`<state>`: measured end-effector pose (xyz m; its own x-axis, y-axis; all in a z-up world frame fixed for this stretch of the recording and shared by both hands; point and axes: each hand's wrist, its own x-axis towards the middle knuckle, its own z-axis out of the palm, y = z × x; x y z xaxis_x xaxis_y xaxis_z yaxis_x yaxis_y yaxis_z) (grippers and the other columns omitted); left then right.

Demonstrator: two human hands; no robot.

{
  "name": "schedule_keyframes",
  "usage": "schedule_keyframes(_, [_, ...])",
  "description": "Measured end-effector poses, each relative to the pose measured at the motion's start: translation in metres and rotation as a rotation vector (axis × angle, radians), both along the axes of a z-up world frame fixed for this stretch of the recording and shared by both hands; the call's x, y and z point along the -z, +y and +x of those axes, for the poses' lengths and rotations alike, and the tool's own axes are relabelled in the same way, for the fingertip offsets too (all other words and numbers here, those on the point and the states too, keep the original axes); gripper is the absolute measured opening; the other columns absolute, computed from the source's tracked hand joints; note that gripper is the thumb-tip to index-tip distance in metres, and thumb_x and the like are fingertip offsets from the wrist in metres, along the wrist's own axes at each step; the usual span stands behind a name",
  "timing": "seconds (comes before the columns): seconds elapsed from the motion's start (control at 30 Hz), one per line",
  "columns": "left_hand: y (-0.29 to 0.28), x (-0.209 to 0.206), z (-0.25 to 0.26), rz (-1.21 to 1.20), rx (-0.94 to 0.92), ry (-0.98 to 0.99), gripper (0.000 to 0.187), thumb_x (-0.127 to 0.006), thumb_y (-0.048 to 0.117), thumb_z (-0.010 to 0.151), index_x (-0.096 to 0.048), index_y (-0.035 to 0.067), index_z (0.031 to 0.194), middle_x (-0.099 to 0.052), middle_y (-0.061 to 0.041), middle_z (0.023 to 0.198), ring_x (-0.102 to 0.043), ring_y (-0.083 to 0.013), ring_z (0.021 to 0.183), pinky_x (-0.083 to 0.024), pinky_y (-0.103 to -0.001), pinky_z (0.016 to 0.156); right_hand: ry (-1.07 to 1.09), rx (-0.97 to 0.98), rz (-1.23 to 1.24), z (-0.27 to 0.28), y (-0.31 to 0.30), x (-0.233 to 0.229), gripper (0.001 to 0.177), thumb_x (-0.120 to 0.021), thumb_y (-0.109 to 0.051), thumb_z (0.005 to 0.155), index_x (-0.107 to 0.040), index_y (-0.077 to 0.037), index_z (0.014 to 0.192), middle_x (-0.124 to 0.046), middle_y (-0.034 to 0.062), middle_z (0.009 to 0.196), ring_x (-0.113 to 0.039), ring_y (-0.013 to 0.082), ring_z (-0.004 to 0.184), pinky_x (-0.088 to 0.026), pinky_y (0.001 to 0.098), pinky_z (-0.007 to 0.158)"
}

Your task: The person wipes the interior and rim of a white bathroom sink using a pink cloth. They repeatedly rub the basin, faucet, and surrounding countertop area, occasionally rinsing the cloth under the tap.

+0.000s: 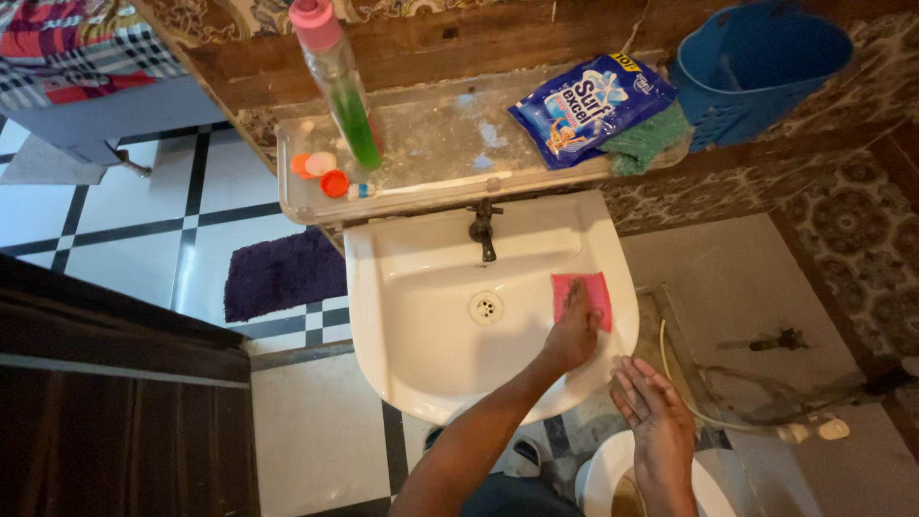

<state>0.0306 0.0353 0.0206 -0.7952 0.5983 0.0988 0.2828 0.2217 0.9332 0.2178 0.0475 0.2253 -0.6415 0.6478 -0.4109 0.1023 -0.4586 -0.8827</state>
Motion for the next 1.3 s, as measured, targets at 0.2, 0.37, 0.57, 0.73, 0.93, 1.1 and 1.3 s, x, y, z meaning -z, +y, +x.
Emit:
schedule_keyframes(0.2, [0.034, 0.002, -0.036, -0.179, -0.215, 0.065, 0.070, -0.037, 0.031, 0.108, -0.015, -0.015, 0.157, -0.016, -0.035, 0.165, -0.015, -0.0446, 0.156, -0.014, -0.047, 0.127, -0.005, 0.057, 0.004, 0.006, -0.004, 0.002, 0.043, -0.047, -0.019, 0.104, -0.051, 0.004, 0.141, -0.061, 0.0204, 0.142, -0.058, 0.0301, 0.134, -0.048, 0.0454, 0.107])
schedule_keyframes(0.37, [0.057, -0.008, -0.049, -0.286, -0.367, 0.026, 0.069, -0.037, 0.030, 0.105, -0.020, -0.017, 0.153, -0.023, -0.036, 0.163, -0.025, -0.0459, 0.154, -0.024, -0.048, 0.124, 0.009, 0.104, -0.024, 0.015, -0.003, 0.009, 0.039, -0.047, -0.019, 0.104, -0.056, 0.000, 0.137, -0.062, 0.0169, 0.142, -0.060, 0.0284, 0.131, -0.050, 0.0458, 0.105])
schedule_keyframes(0.57, [0.015, -0.017, 0.024, -0.165, -0.071, -0.073, 0.072, -0.042, 0.031, 0.106, -0.018, -0.018, 0.152, -0.022, -0.041, 0.159, -0.023, -0.0504, 0.150, -0.027, -0.049, 0.122, 0.023, 0.150, -0.044, 0.013, -0.007, 0.015, 0.036, -0.049, -0.020, 0.105, -0.060, 0.000, 0.133, -0.064, 0.0179, 0.139, -0.062, 0.0297, 0.127, -0.051, 0.0469, 0.103])
schedule_keyframes(0.73, [0.016, -0.059, 0.003, -0.230, -0.157, -0.037, 0.072, -0.040, 0.034, 0.106, -0.017, -0.017, 0.153, -0.024, -0.041, 0.157, -0.033, -0.0514, 0.140, -0.038, -0.052, 0.111, 0.058, 0.095, -0.049, 0.004, -0.008, 0.013, 0.038, -0.049, -0.022, 0.104, -0.060, 0.000, 0.133, -0.065, 0.0152, 0.139, -0.061, 0.0283, 0.130, -0.050, 0.0451, 0.104])
schedule_keyframes(0.93, [0.015, -0.096, -0.014, -0.246, -0.232, -0.026, 0.070, -0.042, 0.032, 0.103, -0.021, -0.015, 0.150, -0.034, -0.040, 0.151, -0.054, -0.0539, 0.118, -0.050, -0.055, 0.093, 0.054, 0.070, -0.033, 0.013, 0.000, 0.019, 0.039, -0.050, -0.022, 0.104, -0.059, 0.001, 0.134, -0.065, 0.0168, 0.139, -0.061, 0.0297, 0.130, -0.050, 0.0461, 0.105])
schedule_keyframes(1.1, [-0.018, -0.118, 0.051, -0.364, -0.067, 0.056, 0.071, -0.050, 0.031, 0.100, -0.026, -0.013, 0.150, -0.047, -0.036, 0.142, -0.063, -0.0552, 0.099, -0.053, -0.058, 0.086, 0.135, 0.091, -0.030, 0.016, 0.010, 0.036, 0.038, -0.051, -0.019, 0.103, -0.059, 0.002, 0.135, -0.065, 0.0176, 0.136, -0.062, 0.0302, 0.128, -0.052, 0.0471, 0.103])
schedule_keyframes(1.3, [-0.023, -0.091, 0.067, -0.389, -0.010, 0.399, 0.069, -0.055, 0.021, 0.097, -0.031, -0.021, 0.146, -0.047, -0.041, 0.143, -0.060, -0.0502, 0.118, -0.052, -0.055, 0.090, 0.165, 0.048, 0.031, 0.021, 0.014, 0.036, 0.035, -0.052, -0.017, 0.103, -0.060, -0.001, 0.132, -0.066, 0.0148, 0.138, -0.062, 0.0279, 0.130, -0.052, 0.0434, 0.102])
